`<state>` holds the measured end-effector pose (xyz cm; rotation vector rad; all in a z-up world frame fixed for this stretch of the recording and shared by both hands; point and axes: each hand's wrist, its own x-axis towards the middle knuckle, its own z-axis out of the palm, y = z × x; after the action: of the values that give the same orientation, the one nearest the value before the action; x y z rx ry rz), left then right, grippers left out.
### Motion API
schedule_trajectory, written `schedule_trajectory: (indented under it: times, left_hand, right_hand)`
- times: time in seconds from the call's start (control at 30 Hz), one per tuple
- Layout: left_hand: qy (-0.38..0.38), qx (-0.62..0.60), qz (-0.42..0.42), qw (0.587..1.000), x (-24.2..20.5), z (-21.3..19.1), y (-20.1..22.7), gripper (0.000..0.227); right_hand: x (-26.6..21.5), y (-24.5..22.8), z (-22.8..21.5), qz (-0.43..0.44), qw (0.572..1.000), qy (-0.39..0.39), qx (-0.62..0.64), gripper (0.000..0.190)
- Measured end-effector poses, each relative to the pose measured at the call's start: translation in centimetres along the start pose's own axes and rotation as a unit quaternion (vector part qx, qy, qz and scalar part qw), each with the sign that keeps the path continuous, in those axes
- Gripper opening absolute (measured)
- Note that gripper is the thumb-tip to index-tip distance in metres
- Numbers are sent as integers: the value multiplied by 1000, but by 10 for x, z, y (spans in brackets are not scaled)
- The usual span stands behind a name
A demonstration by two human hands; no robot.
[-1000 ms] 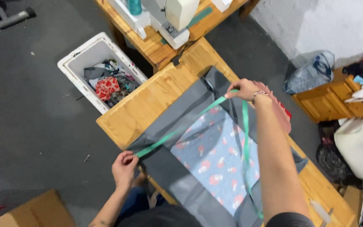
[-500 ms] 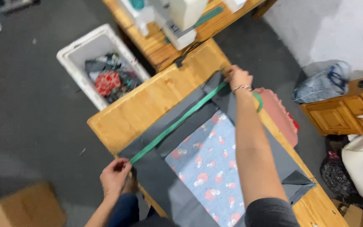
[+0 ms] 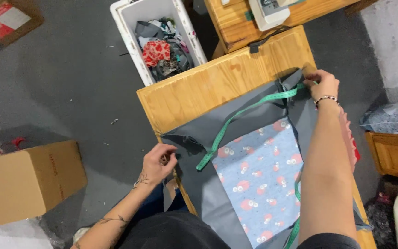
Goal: The person measures the dimensions of a blue fabric piece with a leopard print center using a green measuring tape and records the measurements on a sticky note. They then fold the fabric, move it aside, and repeat the measuring and recording process on a grey fabric piece with a different pattern.
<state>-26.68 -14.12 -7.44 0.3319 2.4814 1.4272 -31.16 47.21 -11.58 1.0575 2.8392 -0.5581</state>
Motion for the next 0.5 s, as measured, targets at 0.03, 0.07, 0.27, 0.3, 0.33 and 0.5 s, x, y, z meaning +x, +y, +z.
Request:
schedule_trajectory:
  times: [0.03, 0.07, 0.27, 0.3, 0.33, 0.5]
  left_hand:
    - [-4, -3, 2, 1000, 6, 3, 14, 21]
    - [-58, -17, -3, 998, 12, 6, 28, 15]
    - [-298, 121, -141, 936, 45, 49, 84, 36]
    - [-312, 169, -148, 923, 48, 57, 87, 24]
    - [-319, 169, -137, 922, 47, 60, 82, 24]
    - [-324, 259, -123, 901, 41, 59, 86, 29]
  right_hand:
    - [-1, -2, -1, 4, 1000, 3, -3, 23]
    - [-3, -3, -2, 8, 1000, 4, -5, 23]
    - [-7, -10, 1, 37, 999, 20, -33, 19]
    - [-12, -17, -3, 43, 998, 20, -33, 18]
    - [-16, -20, -7, 53, 998, 28, -34, 18]
    - [-21, -24, -10, 89, 996, 10, -23, 18]
